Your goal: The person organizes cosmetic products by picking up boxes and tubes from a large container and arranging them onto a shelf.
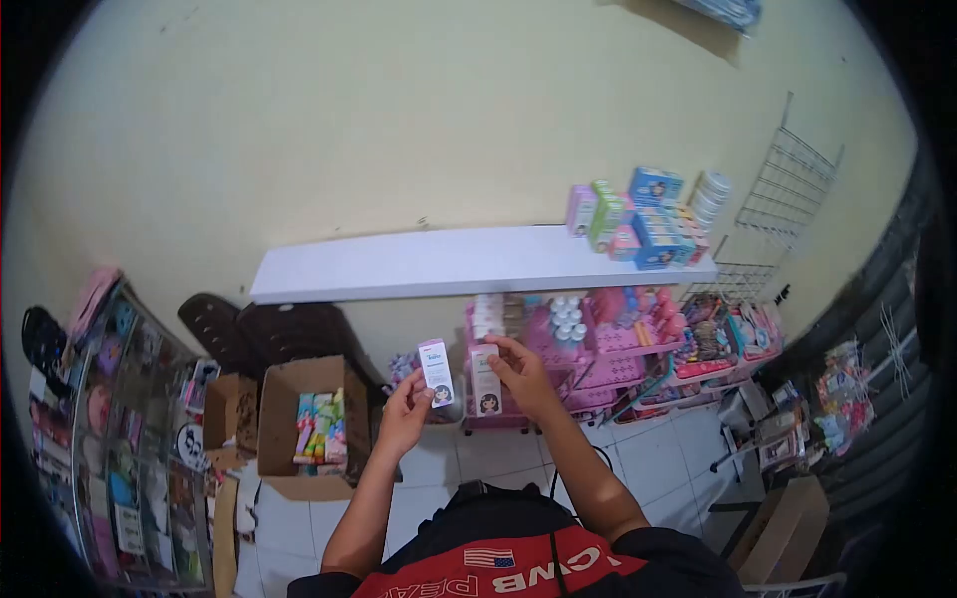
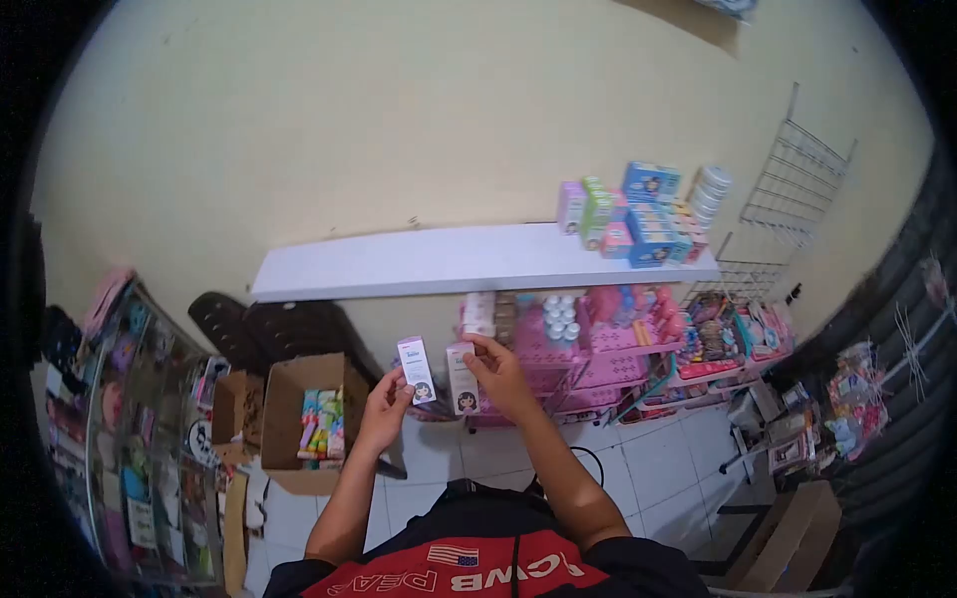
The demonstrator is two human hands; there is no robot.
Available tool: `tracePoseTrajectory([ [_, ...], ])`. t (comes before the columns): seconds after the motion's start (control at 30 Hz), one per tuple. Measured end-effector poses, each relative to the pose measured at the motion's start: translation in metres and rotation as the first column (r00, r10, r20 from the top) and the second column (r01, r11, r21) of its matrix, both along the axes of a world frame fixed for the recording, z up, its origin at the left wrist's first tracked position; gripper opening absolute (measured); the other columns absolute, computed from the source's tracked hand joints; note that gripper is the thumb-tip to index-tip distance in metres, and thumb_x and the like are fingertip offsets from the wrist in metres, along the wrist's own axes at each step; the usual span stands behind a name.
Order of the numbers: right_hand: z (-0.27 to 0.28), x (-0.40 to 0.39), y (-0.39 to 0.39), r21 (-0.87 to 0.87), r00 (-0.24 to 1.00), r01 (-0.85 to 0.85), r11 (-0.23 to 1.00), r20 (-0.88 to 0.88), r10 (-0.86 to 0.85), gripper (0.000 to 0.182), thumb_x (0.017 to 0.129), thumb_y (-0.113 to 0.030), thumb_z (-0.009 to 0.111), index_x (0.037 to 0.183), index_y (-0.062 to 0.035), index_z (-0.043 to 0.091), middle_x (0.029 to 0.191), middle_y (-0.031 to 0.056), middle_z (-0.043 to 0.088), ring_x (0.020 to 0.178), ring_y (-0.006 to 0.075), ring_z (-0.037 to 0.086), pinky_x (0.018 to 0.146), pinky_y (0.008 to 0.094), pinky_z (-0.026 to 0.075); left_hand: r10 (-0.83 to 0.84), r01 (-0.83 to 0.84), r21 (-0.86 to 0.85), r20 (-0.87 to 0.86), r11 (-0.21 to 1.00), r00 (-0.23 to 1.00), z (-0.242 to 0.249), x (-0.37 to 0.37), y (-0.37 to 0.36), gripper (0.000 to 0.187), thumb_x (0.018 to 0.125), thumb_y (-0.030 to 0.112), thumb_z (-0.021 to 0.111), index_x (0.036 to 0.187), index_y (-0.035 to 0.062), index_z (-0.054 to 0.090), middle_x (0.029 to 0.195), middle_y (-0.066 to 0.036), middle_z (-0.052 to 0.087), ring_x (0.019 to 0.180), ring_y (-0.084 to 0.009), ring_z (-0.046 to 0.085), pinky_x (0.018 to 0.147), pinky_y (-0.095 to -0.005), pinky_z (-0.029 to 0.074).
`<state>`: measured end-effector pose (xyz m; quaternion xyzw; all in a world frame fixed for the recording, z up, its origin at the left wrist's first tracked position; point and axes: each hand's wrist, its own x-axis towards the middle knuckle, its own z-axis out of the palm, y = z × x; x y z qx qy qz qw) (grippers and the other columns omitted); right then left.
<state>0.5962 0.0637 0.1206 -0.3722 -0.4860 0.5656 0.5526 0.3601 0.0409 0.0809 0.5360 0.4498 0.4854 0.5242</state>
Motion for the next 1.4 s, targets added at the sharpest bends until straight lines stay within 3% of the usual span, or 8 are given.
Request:
tracePoseTrajectory([
  [0.3,0.04,0.147,0.003,0.089,0.983,0.144,0.986,0.097,-0.153,0.037,0.098,-0.007,0.062,0.135,-0.0027,0.056,0.118,0.0071,0.065,0.102,0.0122,0.062,0.087,0.0257,0.052,-0.112,0.111,0.099,0.002,0.989,0.994,0.023,0.139,0.074,0.046,0.1,0.007,0.058,0.143,-0.0012,0.044,0.126,-0.009,0.061,0.112,-0.0152,0.058,0.097,-0.0298,0.047],
  [0.37,0.052,0.172,0.005,0.115,0.972,0.15,0.982,0.166,-0.168,0.038,0.097,-0.007,0.063,0.135,-0.0037,0.057,0.115,0.006,0.065,0.099,0.0111,0.063,0.083,0.0246,0.052,-0.107,0.105,0.248,-0.006,0.963,0.994,0.029,0.163,0.094,0.044,0.101,0.007,0.055,0.142,-0.0036,0.043,0.131,-0.014,0.061,0.117,-0.0192,0.059,0.101,-0.0323,0.046],
  [0.5,0.063,0.202,0.024,0.149,0.986,0.129,0.98,0.089,-0.144,0.036,0.096,-0.008,0.065,0.132,-0.0046,0.059,0.109,0.0037,0.066,0.094,0.0088,0.063,0.079,0.0229,0.052,0.036,0.065,0.351,-0.276,0.934,0.96,0.047,0.194,0.138,0.041,0.099,0.01,0.059,0.138,-0.0004,0.05,0.125,-0.017,0.064,0.119,-0.0228,0.06,0.102,-0.0347,0.046],
  [0.57,0.078,0.212,0.031,0.21,0.908,0.157,0.965,0.354,-0.225,0.034,0.094,-0.009,0.068,0.127,-0.0041,0.061,0.101,0.0025,0.066,0.086,0.0072,0.061,0.074,0.0218,0.05,0.035,0.078,0.352,-0.305,0.933,0.952,0.059,0.209,0.156,0.042,0.099,0.009,0.059,0.138,-0.0006,0.05,0.123,-0.016,0.065,0.115,-0.0209,0.06,0.098,-0.0341,0.047],
  [0.7,0.1,0.232,0.054,0.286,0.847,0.155,0.946,0.454,-0.277,0.038,0.089,-0.013,0.074,0.124,-0.0033,0.063,0.093,0.0034,0.064,0.076,0.0067,0.053,0.072,0.0236,0.048,0.073,0.095,0.356,-0.43,0.93,0.9,0.072,0.231,0.196,0.041,0.098,0.008,0.058,0.138,0.0002,0.05,0.114,-0.013,0.068,0.101,-0.0178,0.064,0.087,-0.0332,0.052],
  [1.03,0.184,0.251,0.103,0.337,0.622,0.024,0.941,0.732,-0.278,0.039,0.087,-0.018,0.075,0.121,-0.0028,0.064,0.094,0.0098,0.071,0.083,0.016,0.065,0.077,0.0311,0.053,0.053,0.148,0.496,-0.369,0.856,0.928,0.057,0.267,0.265,0.037,0.094,0.003,0.059,0.13,-0.0033,0.055,0.104,-0.016,0.068,0.09,-0.0209,0.068,0.08,-0.0326,0.054],
  [1.13,0.186,0.248,0.13,0.429,0.584,-0.097,0.898,0.755,-0.298,0.034,0.087,-0.01,0.073,0.118,-0.0001,0.064,0.091,0.0119,0.07,0.079,0.018,0.067,0.074,0.0324,0.054,0.015,0.2,0.566,-0.352,0.8,0.936,0.057,0.276,0.276,0.036,0.09,0.003,0.06,0.125,-0.0041,0.056,0.106,-0.022,0.067,0.092,-0.0366,0.067,0.084,-0.0411,0.053],
  [1.4,0.191,0.225,0.174,0.493,0.339,-0.157,0.856,0.841,-0.422,0.035,0.084,-0.019,0.073,0.113,-0.0011,0.067,0.105,0.0173,0.068,0.101,0.0337,0.063,0.092,0.0435,0.049,-0.138,0.304,0.496,-0.344,0.813,0.929,0.077,0.28,0.287,0.044,0.087,0.003,0.07,0.124,0.002,0.047,0.097,-0.017,0.067,0.09,-0.0298,0.071,0.08,-0.0396,0.057],
])
